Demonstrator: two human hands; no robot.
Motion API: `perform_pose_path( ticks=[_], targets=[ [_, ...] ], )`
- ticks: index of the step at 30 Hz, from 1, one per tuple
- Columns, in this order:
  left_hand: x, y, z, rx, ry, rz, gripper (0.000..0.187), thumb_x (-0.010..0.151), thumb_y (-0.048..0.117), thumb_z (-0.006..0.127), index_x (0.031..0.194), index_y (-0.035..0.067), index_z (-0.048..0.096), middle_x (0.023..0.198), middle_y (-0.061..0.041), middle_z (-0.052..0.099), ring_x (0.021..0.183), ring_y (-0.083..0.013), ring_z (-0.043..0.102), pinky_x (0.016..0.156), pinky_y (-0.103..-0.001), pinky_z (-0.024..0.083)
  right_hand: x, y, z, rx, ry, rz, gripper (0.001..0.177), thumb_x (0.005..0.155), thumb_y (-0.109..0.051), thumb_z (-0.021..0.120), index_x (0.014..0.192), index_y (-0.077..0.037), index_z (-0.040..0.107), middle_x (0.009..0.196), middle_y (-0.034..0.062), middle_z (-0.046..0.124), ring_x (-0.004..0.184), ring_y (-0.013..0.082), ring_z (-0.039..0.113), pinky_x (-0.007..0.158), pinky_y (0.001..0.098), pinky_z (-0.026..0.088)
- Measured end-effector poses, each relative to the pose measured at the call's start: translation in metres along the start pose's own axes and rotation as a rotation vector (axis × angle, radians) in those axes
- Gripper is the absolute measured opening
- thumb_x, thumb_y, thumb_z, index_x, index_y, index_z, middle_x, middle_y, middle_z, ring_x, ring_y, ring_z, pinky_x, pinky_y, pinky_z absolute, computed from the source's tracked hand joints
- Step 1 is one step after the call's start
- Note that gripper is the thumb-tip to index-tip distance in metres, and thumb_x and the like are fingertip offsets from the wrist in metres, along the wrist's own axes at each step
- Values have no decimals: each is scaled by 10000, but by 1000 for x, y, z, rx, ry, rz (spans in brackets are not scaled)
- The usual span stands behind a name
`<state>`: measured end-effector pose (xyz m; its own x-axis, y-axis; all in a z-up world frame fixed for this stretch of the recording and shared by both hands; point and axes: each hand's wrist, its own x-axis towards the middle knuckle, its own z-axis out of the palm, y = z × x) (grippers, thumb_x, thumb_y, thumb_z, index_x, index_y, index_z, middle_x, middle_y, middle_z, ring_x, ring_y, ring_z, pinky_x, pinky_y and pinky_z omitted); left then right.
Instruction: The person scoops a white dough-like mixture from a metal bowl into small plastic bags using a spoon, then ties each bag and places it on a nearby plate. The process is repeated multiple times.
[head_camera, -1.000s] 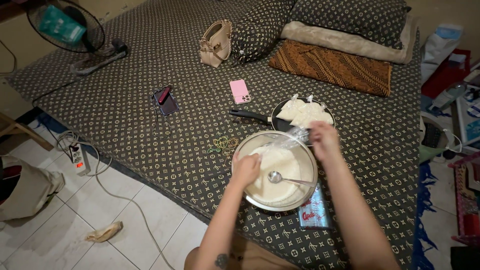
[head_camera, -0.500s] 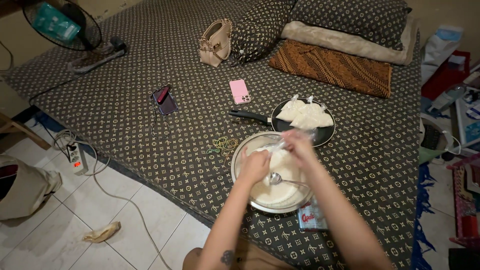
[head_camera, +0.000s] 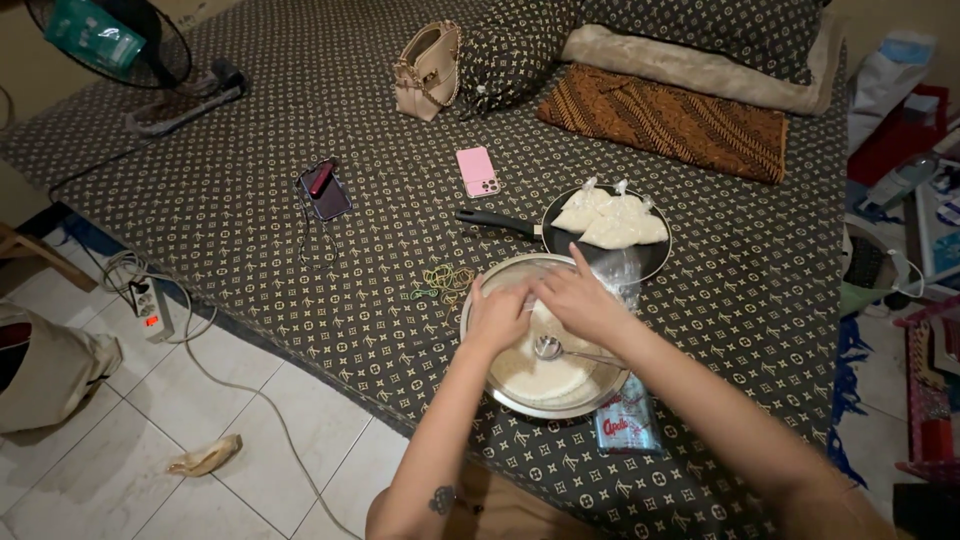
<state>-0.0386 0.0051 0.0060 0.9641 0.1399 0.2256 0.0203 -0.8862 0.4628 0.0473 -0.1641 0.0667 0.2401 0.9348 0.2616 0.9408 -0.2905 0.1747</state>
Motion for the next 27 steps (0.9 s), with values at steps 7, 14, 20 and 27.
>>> perform_pose_path(
  ticks=[7, 14, 20, 27],
  targets=[
    [6, -20, 8, -246, -18, 133, 295, 834, 429, 728, 964, 171, 785, 944, -60, 748, 987, -293, 664, 1017, -625, 299, 4, 45, 48, 614, -250, 80, 171, 885, -183, 667, 929, -41, 751, 845, 162, 722, 797, 339, 697, 723, 450, 535],
    [22, -44, 18, -374, -158, 197, 297, 781, 357, 841, 856, 75, 785, 924, -133, 725, 857, -285, 694, 765, -372, 538, -12, 83, 30, 1244, -516, 191, 338, 1000, -346, 638, 904, -60, 788, 732, -52, 634, 697, 73, 522, 623, 280, 416],
    [37, -42, 3, -178, -118, -52, 231, 754, 278, 835, 869, 81, 798, 824, -163, 735, 772, -336, 711, 737, -422, 551, -25, 65, 75, 1668, -428, 666, 307, 1035, -319, 560, 888, -88, 700, 573, -103, 407, 512, 47, 319, 473, 223, 254],
    [96, -14, -3, -457, 67, 47, 180, 792, 150, 765, 956, 88, 809, 871, -143, 778, 776, -252, 750, 715, -359, 594, -34, -19, 91, 2760, 39, 597, 242, 1062, -291, 504, 940, -95, 575, 652, -50, 407, 616, 81, 418, 549, 196, 382]
  ],
)
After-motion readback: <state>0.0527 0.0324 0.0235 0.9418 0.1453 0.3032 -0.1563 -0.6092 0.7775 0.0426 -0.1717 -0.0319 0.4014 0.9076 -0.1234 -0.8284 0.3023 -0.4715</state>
